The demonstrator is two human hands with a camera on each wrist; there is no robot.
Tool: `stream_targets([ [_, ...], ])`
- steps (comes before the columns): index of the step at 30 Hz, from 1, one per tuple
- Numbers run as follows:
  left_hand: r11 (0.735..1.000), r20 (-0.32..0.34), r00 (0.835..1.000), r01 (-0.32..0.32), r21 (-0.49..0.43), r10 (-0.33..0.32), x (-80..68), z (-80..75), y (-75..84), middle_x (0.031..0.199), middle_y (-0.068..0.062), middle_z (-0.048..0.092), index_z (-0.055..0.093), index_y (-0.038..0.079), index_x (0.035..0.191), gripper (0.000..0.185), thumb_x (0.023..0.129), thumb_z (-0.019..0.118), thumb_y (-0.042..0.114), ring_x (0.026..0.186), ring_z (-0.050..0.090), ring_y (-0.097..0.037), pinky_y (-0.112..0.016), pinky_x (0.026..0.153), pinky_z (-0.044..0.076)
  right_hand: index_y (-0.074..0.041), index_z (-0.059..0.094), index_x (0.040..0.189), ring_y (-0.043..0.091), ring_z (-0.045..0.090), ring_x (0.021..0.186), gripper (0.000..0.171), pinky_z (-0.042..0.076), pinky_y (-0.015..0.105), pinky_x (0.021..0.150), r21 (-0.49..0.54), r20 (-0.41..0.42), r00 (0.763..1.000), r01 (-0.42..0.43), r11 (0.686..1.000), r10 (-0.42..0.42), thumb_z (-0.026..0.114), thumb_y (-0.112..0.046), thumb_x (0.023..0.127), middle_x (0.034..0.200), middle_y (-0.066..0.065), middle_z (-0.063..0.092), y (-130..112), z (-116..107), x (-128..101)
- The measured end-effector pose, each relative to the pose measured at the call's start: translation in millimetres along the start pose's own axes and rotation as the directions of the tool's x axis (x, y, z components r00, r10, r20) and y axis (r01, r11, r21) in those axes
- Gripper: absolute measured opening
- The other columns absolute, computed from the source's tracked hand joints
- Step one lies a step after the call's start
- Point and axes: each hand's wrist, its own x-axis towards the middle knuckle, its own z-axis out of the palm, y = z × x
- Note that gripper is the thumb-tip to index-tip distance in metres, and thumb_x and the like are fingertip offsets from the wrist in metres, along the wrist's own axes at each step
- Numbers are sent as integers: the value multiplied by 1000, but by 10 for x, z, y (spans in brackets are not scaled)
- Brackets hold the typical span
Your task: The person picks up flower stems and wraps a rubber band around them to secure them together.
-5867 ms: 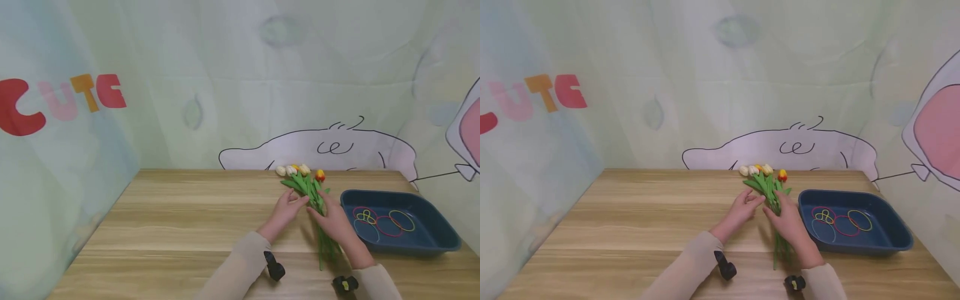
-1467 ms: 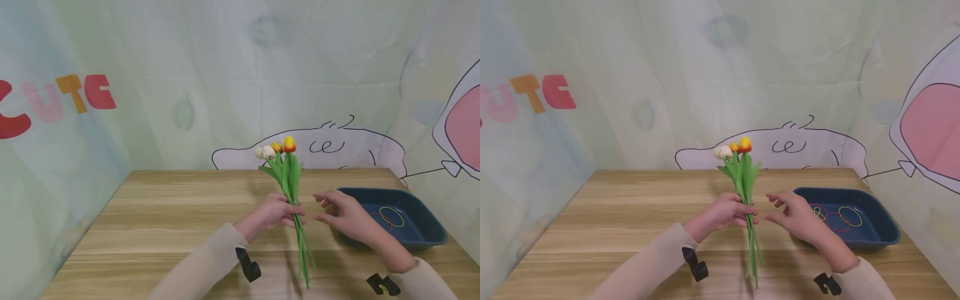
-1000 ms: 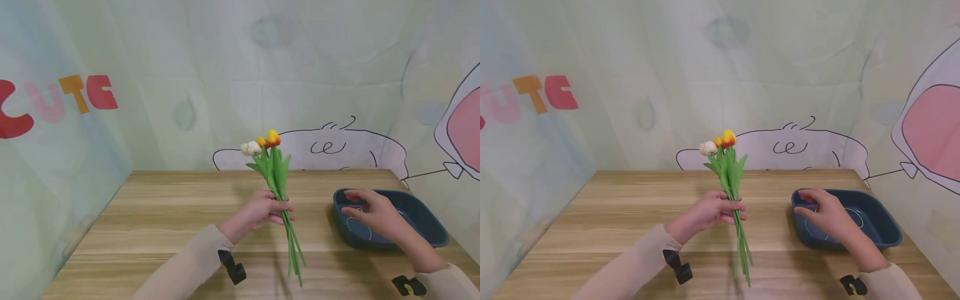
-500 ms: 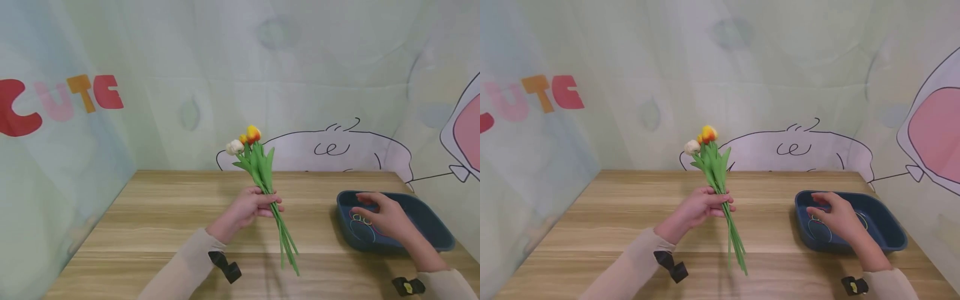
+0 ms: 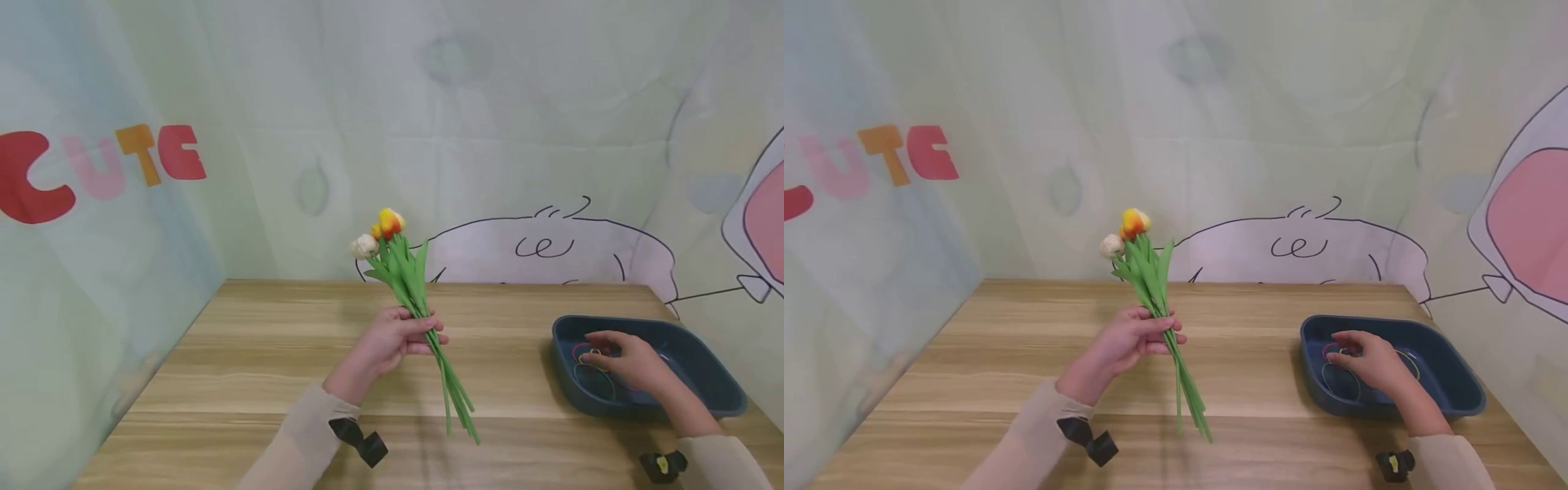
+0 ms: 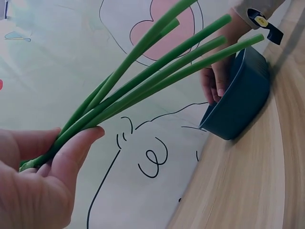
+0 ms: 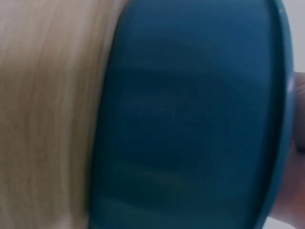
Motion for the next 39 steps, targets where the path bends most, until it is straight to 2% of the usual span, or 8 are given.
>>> stream_targets([
  [3,1000,11,1000,-8,-4,8,-20,-4,-18,82,-4,68,57,-3,97,7,94,52,-7,75,71,-15,-31,74,61,7,61,118,21,56,86,49,47,34,68,-10,41,999,-25,1000,25,70,-31,88,96,11,64,51,11,20],
  [8,999,35,999,-30,-15,31,-34,-5,-65,82,-3,69,59,2,92,10,94,53,-6,76,71,-15,-28,73,61,8,61,117,26,60,89,50,52,37,70,6,96,995,-37,999,36,70,-32,88,101,16,66,148,18,43],
  [15,1000,34,999,-18,-20,18,-24,12,-146,82,-4,69,58,-5,101,9,93,55,-5,76,71,-17,-33,77,61,11,60,118,32,61,95,54,54,40,74,34,192,980,-52,998,44,71,-31,87,107,24,65,286,34,86],
  [24,1000,20,1000,-9,-15,10,-24,-15,-224,84,-4,68,58,-5,102,9,93,55,-4,78,71,-17,-35,79,60,13,61,113,38,62,99,49,54,51,81,51,214,976,-58,997,46,73,-26,86,105,24,66,375,59,136],
  [29,1000,35,999,-6,-23,6,-14,-26,-265,83,-4,68,58,-4,100,7,93,55,-3,78,71,-17,-35,80,60,12,63,109,38,61,97,43,53,52,81,49,214,975,-73,996,61,74,-22,84,102,23,67,396,79,158],
  [34,1000,33,999,2,-28,-1,-11,-24,-299,83,-4,68,59,-2,97,6,93,54,-4,78,71,-17,-35,80,60,8,67,101,28,62,89,34,53,41,75,35,187,980,-69,997,62,76,-19,82,96,19,68,410,122,183],
  [39,999,34,999,10,-36,-9,2,-15,-330,84,-5,68,60,1,94,8,93,54,-5,78,71,-17,-34,79,60,5,68,94,17,56,79,24,48,32,67,37,171,984,-66,997,58,75,-15,82,88,11,67,425,149,182],
])
